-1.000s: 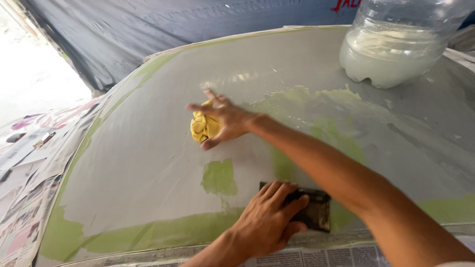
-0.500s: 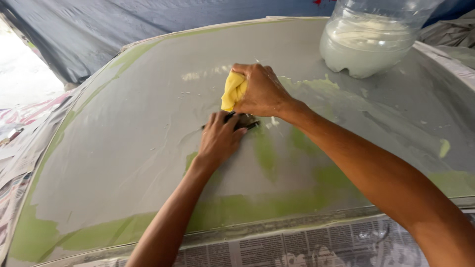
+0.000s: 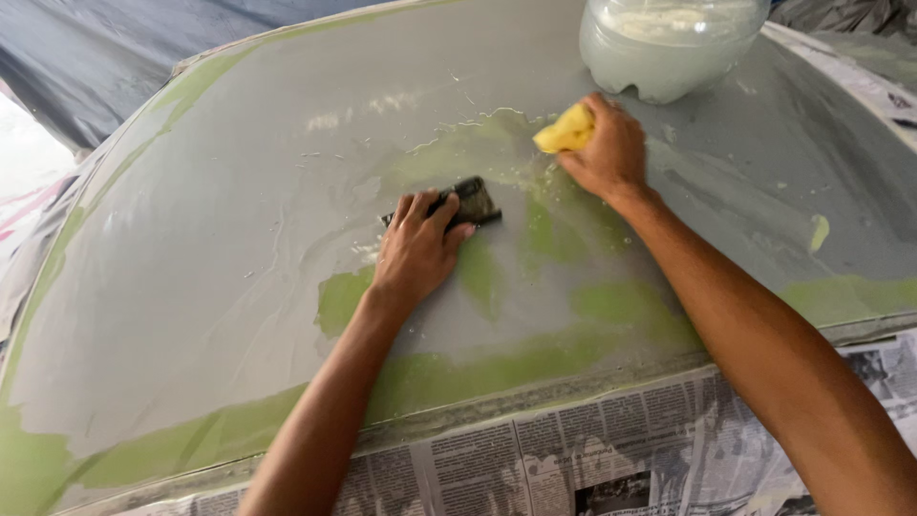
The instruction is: The person uses a sanding block to smooth a green-painted surface, likely a vehicle hood, while holding a yellow cloth in the other hand. The person repeatedly rubs the sanding block over the wet surface and occasionally wipes the area with the cloth.
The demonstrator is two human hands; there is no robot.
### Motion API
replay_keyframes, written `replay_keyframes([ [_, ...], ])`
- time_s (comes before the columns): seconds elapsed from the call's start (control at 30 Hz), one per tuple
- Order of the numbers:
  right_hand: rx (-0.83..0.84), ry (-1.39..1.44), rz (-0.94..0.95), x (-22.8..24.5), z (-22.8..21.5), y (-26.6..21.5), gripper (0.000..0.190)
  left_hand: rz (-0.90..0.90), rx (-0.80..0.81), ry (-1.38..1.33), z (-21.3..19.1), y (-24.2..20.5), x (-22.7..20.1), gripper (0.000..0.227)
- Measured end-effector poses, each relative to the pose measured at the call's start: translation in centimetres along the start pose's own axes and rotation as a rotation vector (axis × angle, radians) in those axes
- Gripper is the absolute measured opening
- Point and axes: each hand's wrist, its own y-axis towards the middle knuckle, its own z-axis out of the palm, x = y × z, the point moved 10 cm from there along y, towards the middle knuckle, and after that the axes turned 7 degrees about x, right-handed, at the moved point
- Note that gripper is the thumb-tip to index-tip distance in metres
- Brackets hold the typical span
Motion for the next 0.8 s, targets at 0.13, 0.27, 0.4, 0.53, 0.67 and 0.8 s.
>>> replay_keyframes([
  [0.13, -0.124, -0.097, 0.154, -6.7, -1.9, -1.9, 0.048, 0.149, 0.072, -0.007, 1.3, -2.6, -3.6, 0.042],
  [0.27, -0.056, -0.173, 0.313, -9.0, -1.7, -2.9, 0.052, 0.371, 0.112, 0.019, 2.2, -10.6, -9.0, 0.041],
  [0.4, -0.054, -0.213, 0.332, -7.7, -0.9, -2.1, 0.052, 0.117, 0.013, -0.003, 1.1, -0.5, -4.1, 0.045],
  [0.53, -0.081, -0.285, 0.223, -8.9, -2.9, -2.5, 0.052, 0.157, 0.069, -0.055, 2.2, -1.8, -6.6, 0.045],
  [0.67, -0.083, -0.324, 0.39, -12.9, -4.3, -3.3, 0.051, 0.373, 0.016, 0.001, 1.8, -8.8, -10.4, 0.051],
  [0.8, -0.081, -0.431, 0.34, -11.3, -3.4, -3.2, 0.053, 0.099, 0.092, -0.053, 4.1, 2.7, -6.4, 0.046],
])
